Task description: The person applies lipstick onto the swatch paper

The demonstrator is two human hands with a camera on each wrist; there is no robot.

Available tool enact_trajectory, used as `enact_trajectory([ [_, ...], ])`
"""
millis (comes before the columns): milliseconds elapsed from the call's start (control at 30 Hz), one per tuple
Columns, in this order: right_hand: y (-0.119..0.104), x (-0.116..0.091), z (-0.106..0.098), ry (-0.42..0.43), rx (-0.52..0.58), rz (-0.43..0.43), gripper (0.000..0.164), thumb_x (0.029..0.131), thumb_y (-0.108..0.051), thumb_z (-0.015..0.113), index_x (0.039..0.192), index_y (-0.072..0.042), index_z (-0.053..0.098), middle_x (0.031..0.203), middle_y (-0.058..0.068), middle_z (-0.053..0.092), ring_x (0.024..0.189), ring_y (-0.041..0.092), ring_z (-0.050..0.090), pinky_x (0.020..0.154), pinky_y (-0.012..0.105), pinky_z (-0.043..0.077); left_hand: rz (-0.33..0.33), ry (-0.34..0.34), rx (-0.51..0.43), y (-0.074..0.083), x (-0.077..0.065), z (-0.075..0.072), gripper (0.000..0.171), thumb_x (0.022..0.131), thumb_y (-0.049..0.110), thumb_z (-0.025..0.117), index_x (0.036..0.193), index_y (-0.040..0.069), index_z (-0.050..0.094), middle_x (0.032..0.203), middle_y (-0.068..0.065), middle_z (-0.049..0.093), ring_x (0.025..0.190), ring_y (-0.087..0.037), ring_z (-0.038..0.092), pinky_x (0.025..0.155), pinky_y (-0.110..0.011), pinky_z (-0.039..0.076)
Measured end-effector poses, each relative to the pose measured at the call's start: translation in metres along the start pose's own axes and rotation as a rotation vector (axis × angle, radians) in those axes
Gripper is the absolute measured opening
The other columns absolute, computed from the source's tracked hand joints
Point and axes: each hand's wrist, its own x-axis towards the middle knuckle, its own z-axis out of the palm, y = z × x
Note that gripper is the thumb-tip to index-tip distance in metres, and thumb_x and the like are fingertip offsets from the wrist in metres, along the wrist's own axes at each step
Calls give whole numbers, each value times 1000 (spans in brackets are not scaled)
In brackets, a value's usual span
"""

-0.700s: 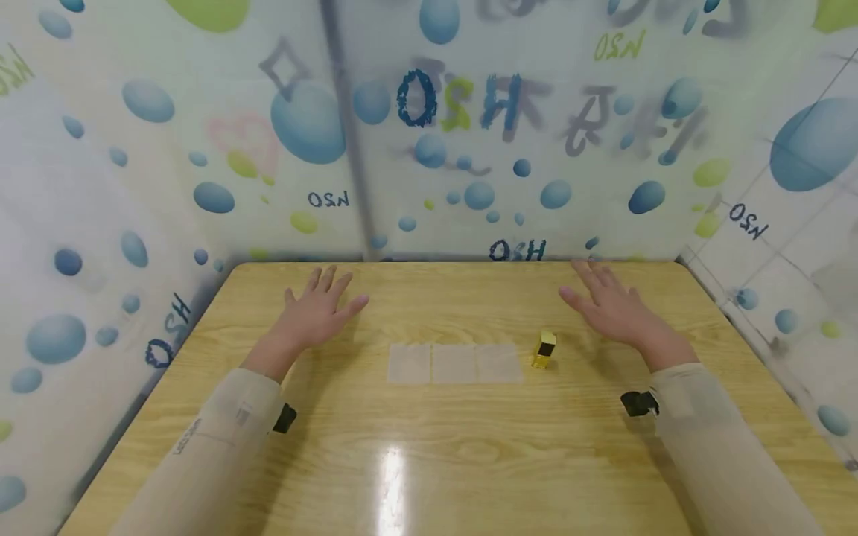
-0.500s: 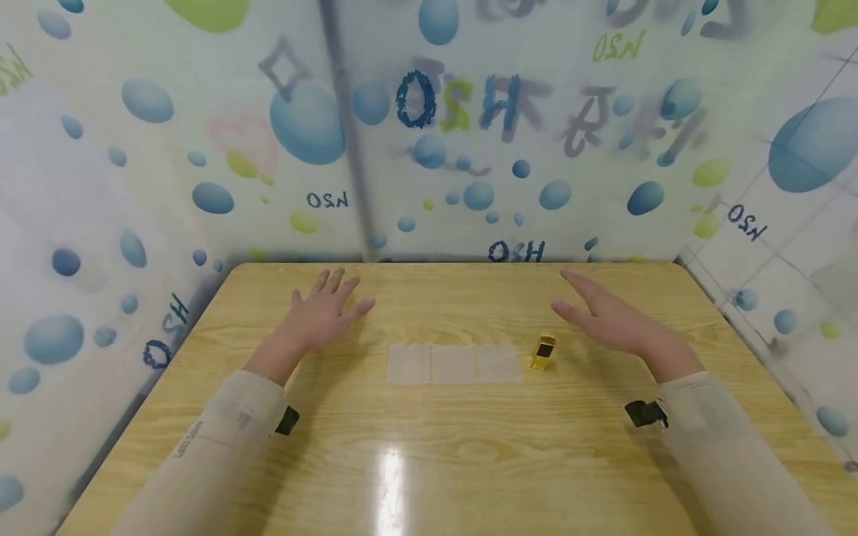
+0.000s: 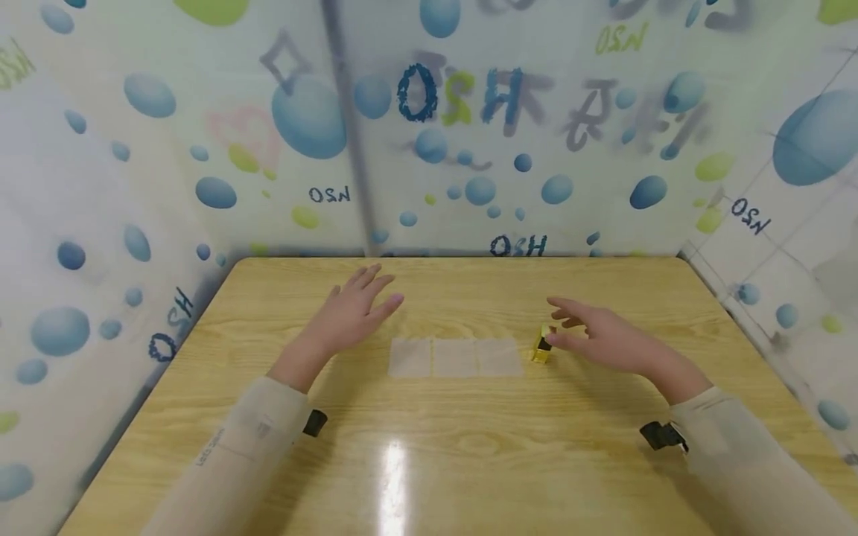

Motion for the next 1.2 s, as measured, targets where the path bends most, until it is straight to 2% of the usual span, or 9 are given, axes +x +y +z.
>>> enact_trajectory([
  [133,4,-1,8,-15,-17,5,83,106,-51,62,166,-4,31,155,26,55,139,44,59,110,64,50,49,19,-20,16,-2,2,74,110,66,35,165,16,41,178,-12,24,166,-37,19,127,-75,19],
  [300,4,0,14,-35,-11,25,76,106,-47,65,160,0,40,152,28,56,134,41,63,107,60,54,94,2,-17,30,-7,5,69,111,60,41,163,15,43,176,-14,29,163,-40,28,127,-71,24],
  [533,3,4,18,-33,-36,40,73,105,-44,67,154,6,47,140,25,66,125,38,68,103,57,57,95,-50,-11,35,-12,11,64,112,55,44,160,12,49,173,-18,33,160,-42,34,129,-64,29],
  [733,5,9,22,-13,-52,20,68,106,-37,67,152,10,48,130,22,72,121,38,70,101,57,58,117,-50,-8,33,-15,14,59,113,51,45,154,10,56,172,-20,35,159,-42,36,129,-61,32],
  [833,5,10,23,4,-61,2,56,106,-34,67,144,6,57,123,19,75,115,35,72,95,54,60,134,-48,-7,33,-16,15,56,114,49,45,152,9,58,171,-21,36,158,-43,37,128,-61,33],
  [900,4,12,23,17,-73,-7,40,106,-32,68,129,1,66,117,16,77,107,30,74,89,50,61,140,-47,-4,33,-17,16,55,114,47,46,150,9,60,170,-22,37,158,-43,37,127,-61,34],
  [967,3,13,22,31,-84,-4,26,105,-32,68,109,-6,67,110,13,77,96,24,72,79,42,57,145,-51,-3,34,-18,17,53,114,46,47,149,9,61,170,-21,38,158,-43,37,127,-60,35],
  [1100,-3,11,19,62,-90,21,30,103,-34,72,89,-12,56,107,11,78,86,19,65,72,37,46,165,-52,4,37,-18,18,50,114,43,49,147,8,62,169,-20,40,157,-41,39,127,-58,37],
  [1200,-9,10,18,91,-80,15,31,101,-35,74,88,-13,57,106,10,78,96,26,72,78,43,56,184,-47,6,42,-18,17,46,114,38,51,146,8,63,169,-19,42,156,-40,41,126,-58,38],
])
